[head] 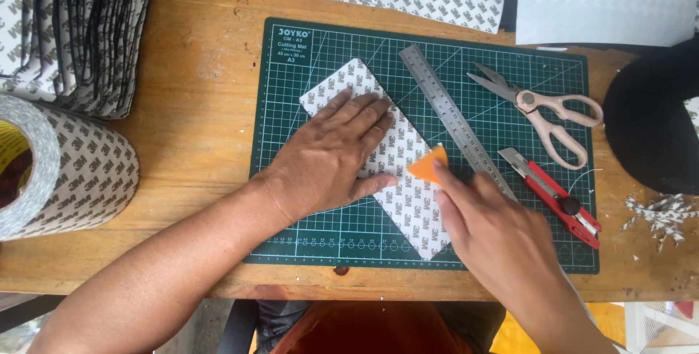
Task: The person measures and cuts a black fabric piece using a ruler and a utility knife on a green cutting mat. They then trim the edges with scissors and smooth the fabric with an orange squeegee tool.
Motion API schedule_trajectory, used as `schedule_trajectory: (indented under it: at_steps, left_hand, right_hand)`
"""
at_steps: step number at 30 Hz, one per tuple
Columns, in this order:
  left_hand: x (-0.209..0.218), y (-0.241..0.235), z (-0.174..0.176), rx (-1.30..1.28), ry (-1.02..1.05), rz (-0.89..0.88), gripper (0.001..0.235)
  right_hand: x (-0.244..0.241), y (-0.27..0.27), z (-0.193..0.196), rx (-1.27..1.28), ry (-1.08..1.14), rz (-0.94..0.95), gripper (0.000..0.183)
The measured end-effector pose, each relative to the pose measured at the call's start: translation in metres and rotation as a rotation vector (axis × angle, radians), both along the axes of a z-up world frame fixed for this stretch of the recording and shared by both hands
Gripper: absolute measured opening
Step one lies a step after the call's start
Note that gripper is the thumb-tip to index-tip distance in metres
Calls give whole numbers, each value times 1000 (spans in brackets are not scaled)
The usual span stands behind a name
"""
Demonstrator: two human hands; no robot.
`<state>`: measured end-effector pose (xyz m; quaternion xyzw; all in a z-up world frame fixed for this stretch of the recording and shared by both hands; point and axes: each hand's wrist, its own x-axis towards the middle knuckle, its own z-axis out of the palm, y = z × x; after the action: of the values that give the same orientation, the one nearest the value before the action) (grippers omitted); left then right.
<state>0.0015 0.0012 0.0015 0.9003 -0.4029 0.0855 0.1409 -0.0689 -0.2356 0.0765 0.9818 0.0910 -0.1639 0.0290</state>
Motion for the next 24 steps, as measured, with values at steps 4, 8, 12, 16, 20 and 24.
schedule_trajectory:
  at_steps: [4, 8, 12, 16, 20, 24]
  left_hand:
    - [-2, -1, -1, 32, 12, 3, 83]
    - [-3, -2, -3, 58, -1, 11, 84]
    - [-3, -3, -2, 36, -21, 5, 83]
    - [-5, -7, 10, 99, -22, -45, 72]
    - [-26, -7, 56, 641, -1014, 37, 51]
    - [-43, -23, 27, -76, -288, -343, 63]
  right_hand:
    - [-32, -29, -5, -100, 55, -61, 56]
    - [-63, -59, -24, -66, -250, 52, 50]
    - [-73, -70, -20, -164, -252, -20, 55]
    - [-63, -61, -9, 124, -261, -67, 49]
    - [-43, -33, -9, 148, -214, -93, 50]
    - [-20, -17, -15, 174, -307, 7, 46]
